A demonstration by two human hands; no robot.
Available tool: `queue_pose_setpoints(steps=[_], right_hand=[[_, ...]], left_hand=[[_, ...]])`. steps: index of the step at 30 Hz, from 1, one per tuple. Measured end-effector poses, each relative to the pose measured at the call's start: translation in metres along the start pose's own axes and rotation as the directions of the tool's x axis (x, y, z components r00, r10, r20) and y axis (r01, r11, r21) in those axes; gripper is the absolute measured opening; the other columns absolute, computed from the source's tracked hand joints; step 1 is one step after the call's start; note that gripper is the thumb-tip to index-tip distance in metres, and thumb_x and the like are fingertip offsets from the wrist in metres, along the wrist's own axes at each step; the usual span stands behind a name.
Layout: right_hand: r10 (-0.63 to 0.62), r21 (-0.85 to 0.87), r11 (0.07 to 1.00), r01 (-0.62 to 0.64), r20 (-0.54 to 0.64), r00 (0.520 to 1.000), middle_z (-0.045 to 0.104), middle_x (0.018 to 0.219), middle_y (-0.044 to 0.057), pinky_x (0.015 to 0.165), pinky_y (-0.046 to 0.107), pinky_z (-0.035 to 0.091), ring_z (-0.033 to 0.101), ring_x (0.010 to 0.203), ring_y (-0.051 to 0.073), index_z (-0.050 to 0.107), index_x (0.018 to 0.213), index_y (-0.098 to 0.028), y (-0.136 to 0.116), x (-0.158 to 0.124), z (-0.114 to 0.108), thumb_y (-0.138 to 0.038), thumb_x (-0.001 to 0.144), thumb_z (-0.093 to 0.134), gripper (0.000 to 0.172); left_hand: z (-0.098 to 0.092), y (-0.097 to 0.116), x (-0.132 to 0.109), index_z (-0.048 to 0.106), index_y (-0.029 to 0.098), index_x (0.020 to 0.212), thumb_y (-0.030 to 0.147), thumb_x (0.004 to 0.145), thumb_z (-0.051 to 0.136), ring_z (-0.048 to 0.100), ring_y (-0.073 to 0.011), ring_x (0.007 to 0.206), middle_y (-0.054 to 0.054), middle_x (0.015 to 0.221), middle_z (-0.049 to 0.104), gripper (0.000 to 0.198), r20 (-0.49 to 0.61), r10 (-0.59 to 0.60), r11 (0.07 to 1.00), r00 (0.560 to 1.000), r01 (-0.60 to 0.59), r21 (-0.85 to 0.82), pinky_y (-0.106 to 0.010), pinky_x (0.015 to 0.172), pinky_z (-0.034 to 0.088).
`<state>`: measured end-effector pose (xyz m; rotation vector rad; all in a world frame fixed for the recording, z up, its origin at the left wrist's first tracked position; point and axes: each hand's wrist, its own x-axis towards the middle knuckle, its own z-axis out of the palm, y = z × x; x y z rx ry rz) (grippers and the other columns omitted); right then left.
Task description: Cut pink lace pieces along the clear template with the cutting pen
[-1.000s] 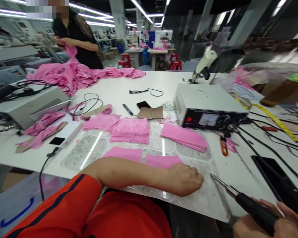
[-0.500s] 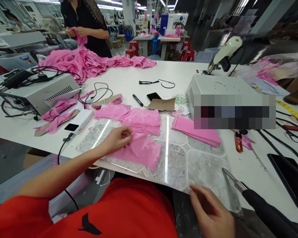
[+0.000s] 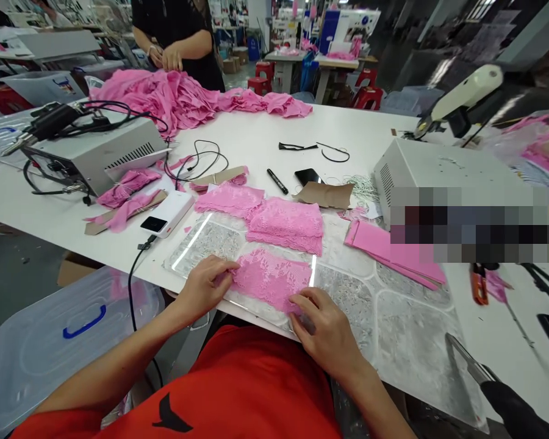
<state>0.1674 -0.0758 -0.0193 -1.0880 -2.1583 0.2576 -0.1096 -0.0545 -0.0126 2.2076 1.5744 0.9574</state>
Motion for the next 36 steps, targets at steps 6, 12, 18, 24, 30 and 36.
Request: queue_pose_setpoints(steps=[6,12,18,24,30,36], right_hand=[[0.006,0.011,1.000,-0.007,0.070,0.998,0.065,0.100,0.006,0.075,0.028,0.060,0.067,0.089,0.017,0.067,0.104,-0.024,0.004,0.003,0.000,-0.019,0.090,0.056,0.018],[-0.052,0.012,0.999,0.051,0.092,0.994,0.067,0.098,0.005,0.073,0.023,0.059,0.069,0.087,0.016,0.067,0.102,-0.026,0.013,0.002,0.003,-0.022,0.092,0.056,0.016],[0.045,0.179,0.980,-0.092,0.248,0.968,0.066,0.079,0.003,0.060,0.022,0.054,0.064,0.067,0.013,0.064,0.080,-0.023,0.018,0.031,-0.007,-0.032,0.095,0.049,0.022],[0.251,0.269,0.863,-0.427,0.505,0.826,0.055,0.066,0.002,0.055,0.025,0.042,0.051,0.060,0.013,0.060,0.072,-0.019,0.033,0.121,-0.017,-0.057,0.088,0.051,0.042],[0.177,0.166,0.964,-0.206,0.176,0.968,0.058,0.070,0.003,0.056,0.027,0.040,0.049,0.060,0.013,0.063,0.077,-0.019,0.054,0.245,0.005,-0.042,0.085,0.055,0.026],[-0.030,0.148,0.989,0.003,0.183,0.983,0.064,0.091,0.007,0.077,0.035,0.046,0.057,0.080,0.018,0.063,0.070,-0.020,0.059,0.280,0.063,-0.020,0.079,0.057,0.011]], left_hand=[[-0.008,-0.004,-0.015,0.069,0.018,0.100,0.017,0.093,0.050,0.059,-0.0188,0.083,-0.007,0.088,0.068,0.020,-0.020,0.134,0.989,0.991,-0.133,0.061,-0.035,0.077,0.047],[-0.023,-0.026,-0.018,0.067,0.023,0.107,0.029,0.093,0.061,0.057,-0.0255,0.108,-0.011,0.121,0.060,0.016,0.119,0.288,0.944,0.950,-0.302,0.134,-0.042,0.092,0.047],[-0.031,-0.036,0.004,0.065,0.020,0.091,0.020,0.097,0.053,0.059,-0.0197,0.100,-0.007,0.108,0.065,0.014,0.214,0.299,0.949,0.930,-0.313,0.035,-0.035,0.090,0.047],[-0.060,-0.062,0.090,0.064,0.017,0.084,0.019,0.093,0.054,0.062,-0.0176,0.095,-0.006,0.100,0.067,0.014,0.211,0.243,0.969,0.947,-0.245,-0.018,-0.029,0.085,0.050],[-0.091,-0.113,0.194,0.066,0.016,0.085,0.020,0.091,0.052,0.059,-0.0222,0.100,-0.008,0.101,0.066,0.016,0.071,0.208,0.971,0.976,-0.215,0.104,-0.038,0.095,0.045],[-0.096,-0.155,0.183,0.069,0.017,0.076,0.019,0.086,0.057,0.060,-0.0222,0.099,-0.008,0.104,0.068,0.015,0.139,0.201,0.950,0.970,-0.227,0.214,-0.037,0.094,0.044]])
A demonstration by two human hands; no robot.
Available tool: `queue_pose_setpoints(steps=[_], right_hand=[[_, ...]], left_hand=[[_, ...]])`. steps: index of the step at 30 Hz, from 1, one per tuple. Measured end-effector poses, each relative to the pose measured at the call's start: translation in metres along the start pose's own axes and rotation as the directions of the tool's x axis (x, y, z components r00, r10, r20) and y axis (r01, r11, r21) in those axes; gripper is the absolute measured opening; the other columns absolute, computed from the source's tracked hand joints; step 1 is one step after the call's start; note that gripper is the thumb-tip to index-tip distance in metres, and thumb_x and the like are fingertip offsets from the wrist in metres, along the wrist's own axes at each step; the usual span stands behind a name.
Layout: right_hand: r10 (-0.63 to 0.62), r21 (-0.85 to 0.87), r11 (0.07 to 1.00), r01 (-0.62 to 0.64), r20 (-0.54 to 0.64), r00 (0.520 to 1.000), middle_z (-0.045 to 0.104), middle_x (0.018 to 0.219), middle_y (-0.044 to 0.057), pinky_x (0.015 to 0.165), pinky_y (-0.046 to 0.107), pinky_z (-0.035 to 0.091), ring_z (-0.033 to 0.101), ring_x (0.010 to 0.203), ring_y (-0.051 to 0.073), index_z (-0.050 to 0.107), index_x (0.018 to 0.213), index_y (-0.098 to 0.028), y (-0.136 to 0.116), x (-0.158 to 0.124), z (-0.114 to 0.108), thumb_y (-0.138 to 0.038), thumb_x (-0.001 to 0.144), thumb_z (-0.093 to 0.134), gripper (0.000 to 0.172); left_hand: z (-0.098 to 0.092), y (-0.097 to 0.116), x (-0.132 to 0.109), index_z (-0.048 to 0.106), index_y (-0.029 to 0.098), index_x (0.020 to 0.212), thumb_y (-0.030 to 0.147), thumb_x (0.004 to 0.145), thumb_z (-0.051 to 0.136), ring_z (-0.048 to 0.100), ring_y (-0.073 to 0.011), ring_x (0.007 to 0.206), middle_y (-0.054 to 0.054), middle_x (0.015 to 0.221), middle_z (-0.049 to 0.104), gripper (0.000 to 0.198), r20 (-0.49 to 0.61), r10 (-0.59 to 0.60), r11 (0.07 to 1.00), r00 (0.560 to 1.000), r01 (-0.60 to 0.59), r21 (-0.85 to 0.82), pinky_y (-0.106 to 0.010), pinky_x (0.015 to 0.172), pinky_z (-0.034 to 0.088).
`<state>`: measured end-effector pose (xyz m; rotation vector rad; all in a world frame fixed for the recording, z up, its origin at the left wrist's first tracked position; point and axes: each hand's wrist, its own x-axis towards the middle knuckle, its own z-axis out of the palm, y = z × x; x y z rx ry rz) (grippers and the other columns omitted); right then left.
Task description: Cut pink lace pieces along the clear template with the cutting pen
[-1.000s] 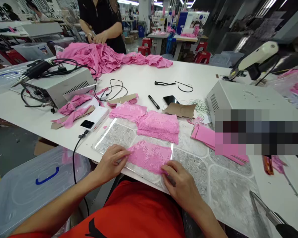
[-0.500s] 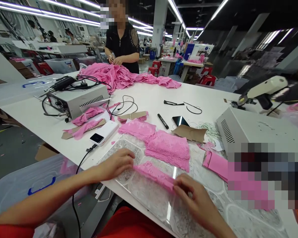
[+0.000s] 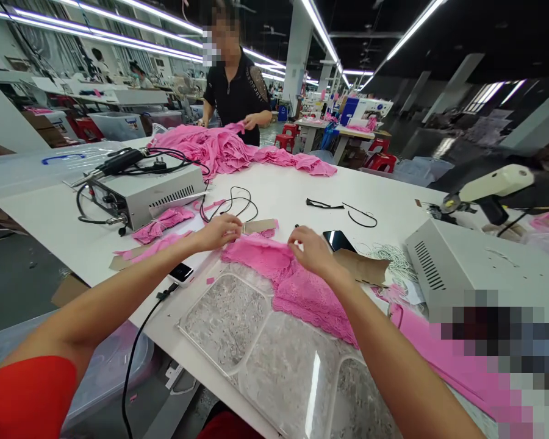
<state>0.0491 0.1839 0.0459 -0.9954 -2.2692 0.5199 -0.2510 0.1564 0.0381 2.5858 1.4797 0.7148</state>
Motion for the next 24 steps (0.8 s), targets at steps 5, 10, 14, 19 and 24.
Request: queue_pose_setpoints(steps=[5,10,14,19,24], right_hand=[[-0.059,0.029,0.998,0.057,0.112,0.992,0.069,0.090,0.005,0.086,0.036,0.050,0.063,0.091,0.020,0.067,0.074,-0.021,0.004,-0.020,0.029,-0.012,0.075,0.059,0.013],[0.089,0.018,0.996,-0.089,0.013,0.996,0.069,0.087,0.005,0.072,0.031,0.051,0.062,0.077,0.017,0.069,0.087,-0.021,0.007,-0.063,-0.007,-0.024,0.086,0.053,0.016],[0.152,0.028,0.988,-0.153,0.021,0.988,0.069,0.079,0.003,0.062,0.027,0.049,0.059,0.066,0.015,0.068,0.082,-0.020,0.011,-0.109,-0.028,-0.029,0.083,0.057,0.013],[0.173,0.043,0.984,-0.174,0.029,0.985,0.069,0.087,0.006,0.068,0.031,0.053,0.062,0.072,0.016,0.067,0.091,-0.019,0.023,-0.134,-0.024,-0.030,0.078,0.062,0.018],[0.174,0.071,0.982,-0.176,0.037,0.984,0.068,0.089,0.006,0.072,0.033,0.054,0.062,0.075,0.017,0.067,0.092,-0.019,0.029,-0.133,-0.021,-0.028,0.077,0.061,0.018]], left_hand=[[0.010,-0.008,-0.030,0.072,0.020,0.078,0.021,0.084,0.059,0.061,-0.0226,0.102,-0.007,0.107,0.069,0.014,0.096,0.038,0.999,0.995,-0.041,0.033,-0.037,0.094,0.044],[0.014,0.024,-0.027,0.071,0.019,0.085,0.029,0.092,0.054,0.058,-0.0221,0.103,-0.009,0.108,0.066,0.021,0.087,0.133,0.991,0.987,-0.132,-0.012,-0.038,0.096,0.042],[0.038,0.083,-0.019,0.070,0.021,0.095,0.032,0.093,0.060,0.058,-0.0197,0.101,-0.007,0.106,0.066,0.015,0.149,0.282,0.958,0.948,-0.271,-0.090,-0.034,0.095,0.041],[0.075,0.122,0.002,0.068,0.019,0.088,0.024,0.090,0.063,0.057,-0.0204,0.095,-0.006,0.097,0.064,0.007,0.224,0.330,0.944,0.917,-0.318,-0.089,-0.034,0.089,0.040],[0.079,0.122,0.014,0.067,0.018,0.083,0.017,0.089,0.059,0.057,-0.0203,0.091,-0.006,0.094,0.065,0.010,0.265,0.291,0.957,0.919,-0.284,-0.068,-0.033,0.083,0.039]])
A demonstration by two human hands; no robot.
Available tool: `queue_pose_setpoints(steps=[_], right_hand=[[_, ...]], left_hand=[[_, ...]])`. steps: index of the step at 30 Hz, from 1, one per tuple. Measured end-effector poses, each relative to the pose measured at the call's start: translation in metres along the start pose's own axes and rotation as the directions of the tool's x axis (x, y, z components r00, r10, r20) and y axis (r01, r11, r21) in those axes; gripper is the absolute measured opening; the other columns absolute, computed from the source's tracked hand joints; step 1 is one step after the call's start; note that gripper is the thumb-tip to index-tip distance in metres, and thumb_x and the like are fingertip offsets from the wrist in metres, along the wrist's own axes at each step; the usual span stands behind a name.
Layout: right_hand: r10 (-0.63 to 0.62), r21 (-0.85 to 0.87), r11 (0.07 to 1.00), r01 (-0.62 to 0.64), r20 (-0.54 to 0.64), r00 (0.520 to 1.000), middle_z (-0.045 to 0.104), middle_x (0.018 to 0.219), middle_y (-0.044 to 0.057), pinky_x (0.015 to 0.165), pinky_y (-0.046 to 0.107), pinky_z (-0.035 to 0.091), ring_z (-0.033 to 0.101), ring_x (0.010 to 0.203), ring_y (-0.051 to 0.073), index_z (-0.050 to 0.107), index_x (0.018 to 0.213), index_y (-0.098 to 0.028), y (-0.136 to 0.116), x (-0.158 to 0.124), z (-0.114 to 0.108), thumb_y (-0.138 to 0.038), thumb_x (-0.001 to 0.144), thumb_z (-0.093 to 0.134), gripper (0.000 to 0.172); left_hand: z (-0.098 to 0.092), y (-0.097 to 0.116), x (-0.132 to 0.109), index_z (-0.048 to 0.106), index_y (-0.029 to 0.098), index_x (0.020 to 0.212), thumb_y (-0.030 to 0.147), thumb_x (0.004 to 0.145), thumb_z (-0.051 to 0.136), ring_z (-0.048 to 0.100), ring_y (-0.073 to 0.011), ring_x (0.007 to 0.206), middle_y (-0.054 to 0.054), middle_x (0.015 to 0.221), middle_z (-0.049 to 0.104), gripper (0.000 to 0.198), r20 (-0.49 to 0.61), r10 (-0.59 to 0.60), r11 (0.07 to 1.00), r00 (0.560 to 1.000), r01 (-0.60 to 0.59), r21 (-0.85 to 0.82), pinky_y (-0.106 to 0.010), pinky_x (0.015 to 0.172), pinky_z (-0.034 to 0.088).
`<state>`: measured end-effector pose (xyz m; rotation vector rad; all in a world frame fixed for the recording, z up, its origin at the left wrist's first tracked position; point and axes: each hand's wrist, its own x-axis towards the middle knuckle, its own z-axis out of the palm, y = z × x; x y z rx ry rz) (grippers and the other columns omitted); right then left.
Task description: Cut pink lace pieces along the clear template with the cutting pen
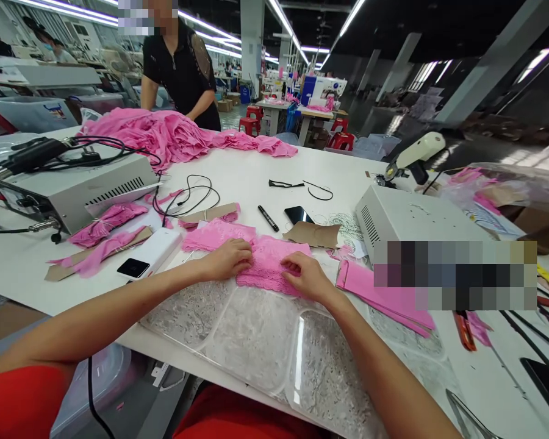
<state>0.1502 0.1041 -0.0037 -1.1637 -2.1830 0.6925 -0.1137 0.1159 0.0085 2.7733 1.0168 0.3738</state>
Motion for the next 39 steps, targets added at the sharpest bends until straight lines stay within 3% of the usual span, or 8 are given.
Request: queue_pose_setpoints(steps=[4,7,14,20,25,32,39], right_hand=[[-0.002,0.019,1.000,0.002,0.011,1.000,0.068,0.088,0.006,0.072,0.033,0.054,0.063,0.074,0.016,0.068,0.091,-0.019,0.002,0.000,-0.001,-0.027,0.076,0.061,0.018],[-0.008,0.023,1.000,0.007,0.018,1.000,0.068,0.088,0.005,0.071,0.032,0.054,0.063,0.074,0.016,0.068,0.091,-0.019,0.004,0.000,-0.002,-0.027,0.077,0.060,0.018],[-0.047,-0.013,0.999,0.047,0.024,0.999,0.067,0.091,0.006,0.072,0.031,0.055,0.063,0.076,0.016,0.068,0.096,-0.019,0.001,-0.002,-0.006,-0.036,0.081,0.063,0.023],[-0.066,-0.136,0.989,0.056,-0.070,0.995,0.064,0.105,0.008,0.074,0.033,0.054,0.061,0.087,0.020,0.065,0.104,-0.022,-0.009,-0.007,0.004,-0.037,0.073,0.074,0.035],[-0.113,-0.193,0.978,0.080,-0.165,0.980,0.066,0.099,0.009,0.079,0.035,0.054,0.063,0.091,0.021,0.068,0.095,-0.022,-0.008,-0.006,0.013,-0.031,0.086,0.060,0.015],[-0.174,-0.158,0.976,0.151,-0.143,0.974,0.070,0.093,0.008,0.081,0.036,0.055,0.067,0.087,0.020,0.072,0.090,-0.023,0.003,-0.009,0.008,-0.029,0.091,0.054,0.020],[-0.134,-0.174,0.979,0.109,-0.140,0.981,0.071,0.087,0.005,0.076,0.033,0.053,0.066,0.082,0.018,0.071,0.085,-0.022,-0.005,-0.007,0.009,-0.031,0.090,0.057,0.017]], left_hand=[[-0.004,0.005,-0.004,0.067,0.018,0.087,0.021,0.086,0.064,0.057,-0.0218,0.095,-0.007,0.100,0.065,0.004,0.020,-0.016,1.000,1.000,0.016,-0.011,-0.035,0.087,0.038],[-0.004,0.006,-0.002,0.067,0.018,0.082,0.018,0.088,0.059,0.058,-0.0213,0.094,-0.007,0.098,0.065,0.011,0.008,-0.046,0.998,0.999,0.047,-0.037,-0.035,0.088,0.039],[-0.016,0.001,0.010,0.066,0.017,0.076,0.016,0.088,0.053,0.061,-0.0171,0.088,-0.006,0.092,0.065,0.018,-0.050,-0.090,0.981,0.995,0.080,-0.175,-0.027,0.081,0.047],[-0.027,0.004,0.020,0.066,0.016,0.074,0.018,0.087,0.052,0.062,-0.0171,0.084,-0.006,0.089,0.066,0.019,-0.086,-0.120,0.964,0.989,0.095,-0.249,-0.027,0.077,0.049],[-0.034,0.003,0.026,0.065,0.017,0.071,0.014,0.085,0.052,0.062,-0.0168,0.084,-0.004,0.087,0.067,0.019,-0.082,-0.116,0.959,0.990,0.090,-0.270,-0.027,0.079,0.049],[-0.033,0.002,0.020,0.063,0.016,0.063,0.009,0.076,0.054,0.062,-0.0172,0.080,-0.005,0.087,0.068,0.017,-0.036,-0.097,0.962,0.995,0.085,-0.260,-0.027,0.075,0.047],[-0.030,0.004,0.019,0.063,0.017,0.063,0.011,0.074,0.053,0.062,-0.0173,0.079,-0.005,0.085,0.068,0.016,-0.033,-0.086,0.956,0.996,0.074,-0.284,-0.026,0.073,0.048]])
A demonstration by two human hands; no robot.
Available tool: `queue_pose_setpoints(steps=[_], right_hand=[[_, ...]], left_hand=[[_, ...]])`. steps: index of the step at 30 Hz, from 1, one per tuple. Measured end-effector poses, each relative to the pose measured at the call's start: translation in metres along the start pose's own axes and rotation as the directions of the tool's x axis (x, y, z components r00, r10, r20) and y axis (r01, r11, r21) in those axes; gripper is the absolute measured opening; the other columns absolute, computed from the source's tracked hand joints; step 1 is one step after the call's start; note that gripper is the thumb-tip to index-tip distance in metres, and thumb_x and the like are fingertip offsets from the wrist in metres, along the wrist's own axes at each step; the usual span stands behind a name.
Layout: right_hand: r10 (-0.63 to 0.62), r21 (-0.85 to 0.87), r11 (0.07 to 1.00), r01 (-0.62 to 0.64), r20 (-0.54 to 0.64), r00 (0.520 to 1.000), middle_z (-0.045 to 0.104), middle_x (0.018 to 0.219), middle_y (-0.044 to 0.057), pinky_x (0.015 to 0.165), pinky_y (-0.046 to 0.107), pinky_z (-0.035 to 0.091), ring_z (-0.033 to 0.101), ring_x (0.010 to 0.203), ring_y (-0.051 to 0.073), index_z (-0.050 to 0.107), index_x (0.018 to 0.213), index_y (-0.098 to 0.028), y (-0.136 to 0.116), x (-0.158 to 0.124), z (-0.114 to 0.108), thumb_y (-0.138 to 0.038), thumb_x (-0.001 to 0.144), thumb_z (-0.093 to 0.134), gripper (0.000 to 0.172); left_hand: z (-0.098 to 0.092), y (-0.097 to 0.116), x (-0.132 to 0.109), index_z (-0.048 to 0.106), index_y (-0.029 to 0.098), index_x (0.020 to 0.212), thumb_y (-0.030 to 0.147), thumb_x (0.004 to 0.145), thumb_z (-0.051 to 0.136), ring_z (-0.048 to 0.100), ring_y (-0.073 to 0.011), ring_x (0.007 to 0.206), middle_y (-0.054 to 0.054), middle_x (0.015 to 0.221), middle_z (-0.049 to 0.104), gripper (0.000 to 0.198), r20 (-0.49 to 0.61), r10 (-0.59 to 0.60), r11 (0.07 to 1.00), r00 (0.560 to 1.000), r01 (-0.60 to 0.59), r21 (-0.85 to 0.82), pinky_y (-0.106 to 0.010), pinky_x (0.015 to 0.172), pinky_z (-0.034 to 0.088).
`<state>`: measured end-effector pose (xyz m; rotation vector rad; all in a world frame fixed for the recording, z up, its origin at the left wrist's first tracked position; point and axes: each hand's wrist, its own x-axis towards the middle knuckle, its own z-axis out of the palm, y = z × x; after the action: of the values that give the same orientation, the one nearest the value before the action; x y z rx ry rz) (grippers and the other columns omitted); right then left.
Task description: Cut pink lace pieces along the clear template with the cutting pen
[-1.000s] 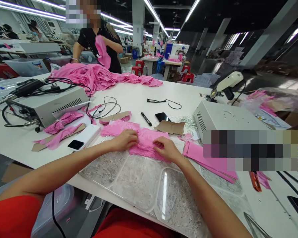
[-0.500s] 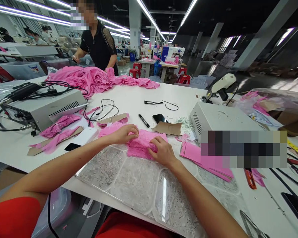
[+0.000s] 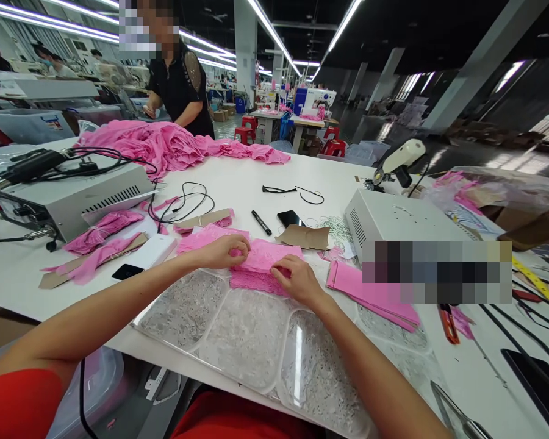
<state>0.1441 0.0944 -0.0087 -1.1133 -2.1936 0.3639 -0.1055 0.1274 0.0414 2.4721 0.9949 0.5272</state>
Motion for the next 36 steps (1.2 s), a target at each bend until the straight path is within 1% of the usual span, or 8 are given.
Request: queue_pose_setpoints(steps=[7,12,14,16,20,26,32,36], right_hand=[[-0.008,-0.063,0.998,0.006,-0.034,0.999,0.070,0.088,0.006,0.077,0.034,0.051,0.064,0.086,0.020,0.069,0.086,-0.022,-0.009,0.004,0.007,-0.030,0.089,0.058,0.014],[-0.045,-0.106,0.994,0.040,-0.037,0.998,0.069,0.092,0.008,0.082,0.036,0.051,0.063,0.090,0.022,0.069,0.092,-0.022,-0.020,0.007,0.013,-0.038,0.087,0.062,0.018],[-0.051,-0.132,0.990,0.047,-0.028,0.998,0.069,0.091,0.008,0.080,0.036,0.051,0.062,0.087,0.022,0.068,0.090,-0.022,-0.022,0.010,0.019,-0.033,0.087,0.062,0.013],[-0.051,-0.158,0.986,0.046,-0.023,0.998,0.069,0.089,0.008,0.077,0.036,0.050,0.062,0.085,0.022,0.068,0.087,-0.022,-0.020,0.012,0.024,-0.024,0.086,0.059,0.010],[-0.042,-0.200,0.979,0.032,-0.046,0.998,0.068,0.089,0.008,0.077,0.036,0.050,0.061,0.086,0.023,0.068,0.087,-0.021,-0.009,0.010,0.025,-0.013,0.081,0.056,0.015],[-0.056,-0.239,0.971,0.020,-0.143,0.988,0.066,0.089,0.007,0.075,0.035,0.051,0.061,0.085,0.022,0.067,0.089,-0.021,0.008,0.002,0.007,-0.009,0.077,0.054,0.021],[-0.202,-0.267,0.952,0.147,-0.193,0.960,0.067,0.090,0.007,0.075,0.033,0.054,0.062,0.086,0.020,0.068,0.096,-0.020,-0.001,-0.018,-0.013,-0.009,0.086,0.051,0.022],[-0.322,-0.257,0.926,0.278,-0.150,0.935,0.068,0.090,0.007,0.073,0.032,0.053,0.062,0.083,0.018,0.069,0.098,-0.020,-0.024,-0.039,-0.007,-0.010,0.090,0.051,0.022]], left_hand=[[0.003,0.003,-0.001,0.065,0.017,0.066,0.012,0.075,0.054,0.064,-0.0173,0.084,-0.005,0.091,0.069,0.015,-0.016,-0.024,0.999,1.000,0.023,-0.032,-0.026,0.075,0.049],[0.005,0.004,-0.002,0.064,0.018,0.068,0.015,0.076,0.055,0.065,-0.0171,0.084,-0.004,0.092,0.069,0.013,-0.035,-0.037,0.998,0.999,0.035,-0.055,-0.026,0.077,0.050],[0.005,0.004,-0.003,0.064,0.018,0.069,0.017,0.077,0.055,0.065,-0.0169,0.085,-0.004,0.093,0.070,0.013,-0.040,-0.037,0.998,0.999,0.035,-0.059,-0.027,0.078,0.051],[0.005,0.003,-0.005,0.063,0.018,0.070,0.018,0.078,0.054,0.065,-0.0172,0.087,-0.004,0.095,0.070,0.013,-0.054,-0.045,0.997,0.998,0.041,-0.058,-0.027,0.080,0.051],[0.004,-0.001,-0.011,0.060,0.018,0.068,0.020,0.079,0.053,0.065,-0.0178,0.088,-0.005,0.095,0.070,0.014,-0.072,-0.065,0.997,0.995,0.062,-0.044,-0.028,0.079,0.051],[-0.001,-0.001,-0.014,0.060,0.017,0.069,0.019,0.081,0.051,0.064,-0.0185,0.090,-0.007,0.098,0.069,0.014,-0.075,-0.066,0.997,0.995,0.064,-0.034,-0.028,0.079,0.051],[-0.013,0.000,-0.031,0.063,0.016,0.076,0.024,0.085,0.051,0.063,-0.0199,0.099,-0.009,0.109,0.066,0.016,-0.039,-0.038,0.999,0.999,0.037,-0.033,-0.029,0.086,0.049],[-0.019,0.000,-0.062,0.066,0.017,0.081,0.024,0.086,0.053,0.060,-0.0199,0.104,-0.009,0.116,0.063,0.016,0.027,-0.036,0.999,0.999,0.037,-0.026,-0.028,0.087,0.049]])
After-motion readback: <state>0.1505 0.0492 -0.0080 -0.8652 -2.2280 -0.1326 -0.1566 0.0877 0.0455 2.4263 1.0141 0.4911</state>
